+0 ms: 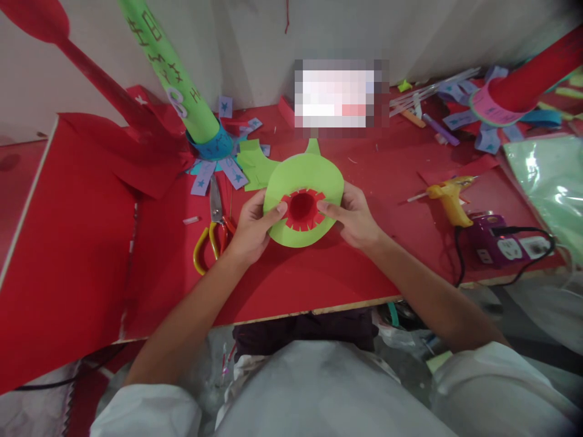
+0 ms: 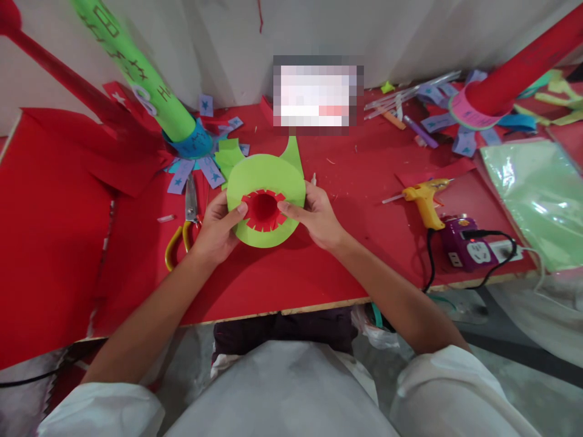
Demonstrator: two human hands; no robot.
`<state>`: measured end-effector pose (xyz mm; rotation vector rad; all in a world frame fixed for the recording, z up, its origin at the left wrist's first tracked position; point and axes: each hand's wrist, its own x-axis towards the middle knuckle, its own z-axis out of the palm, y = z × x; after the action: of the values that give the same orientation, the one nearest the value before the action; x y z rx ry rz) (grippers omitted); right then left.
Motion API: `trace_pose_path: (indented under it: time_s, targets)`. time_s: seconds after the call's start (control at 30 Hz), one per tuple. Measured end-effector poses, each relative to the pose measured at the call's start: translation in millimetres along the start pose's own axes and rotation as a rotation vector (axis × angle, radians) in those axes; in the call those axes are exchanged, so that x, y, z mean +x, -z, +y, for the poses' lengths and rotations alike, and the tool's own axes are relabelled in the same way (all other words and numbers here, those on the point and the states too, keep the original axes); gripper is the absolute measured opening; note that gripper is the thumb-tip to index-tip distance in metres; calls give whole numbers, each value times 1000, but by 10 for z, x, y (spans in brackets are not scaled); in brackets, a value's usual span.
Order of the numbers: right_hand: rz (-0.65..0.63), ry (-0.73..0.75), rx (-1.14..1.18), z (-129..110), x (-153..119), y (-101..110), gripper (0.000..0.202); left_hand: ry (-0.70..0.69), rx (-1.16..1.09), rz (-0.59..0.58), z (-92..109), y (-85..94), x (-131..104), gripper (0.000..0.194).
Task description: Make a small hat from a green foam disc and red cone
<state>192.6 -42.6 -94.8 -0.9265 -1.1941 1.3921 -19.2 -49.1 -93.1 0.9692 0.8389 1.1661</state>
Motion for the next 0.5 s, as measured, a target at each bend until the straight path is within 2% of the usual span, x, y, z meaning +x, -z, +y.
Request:
trace_pose_path:
  time_s: [0.27,0.5]
  targets:
    - [-8,9,13,-12,-15,0,49,13,-34,5,18,-18,-3,50]
    - [-6,-16,39,-7,-11,4,52,12,-24,7,5,-14,2,52]
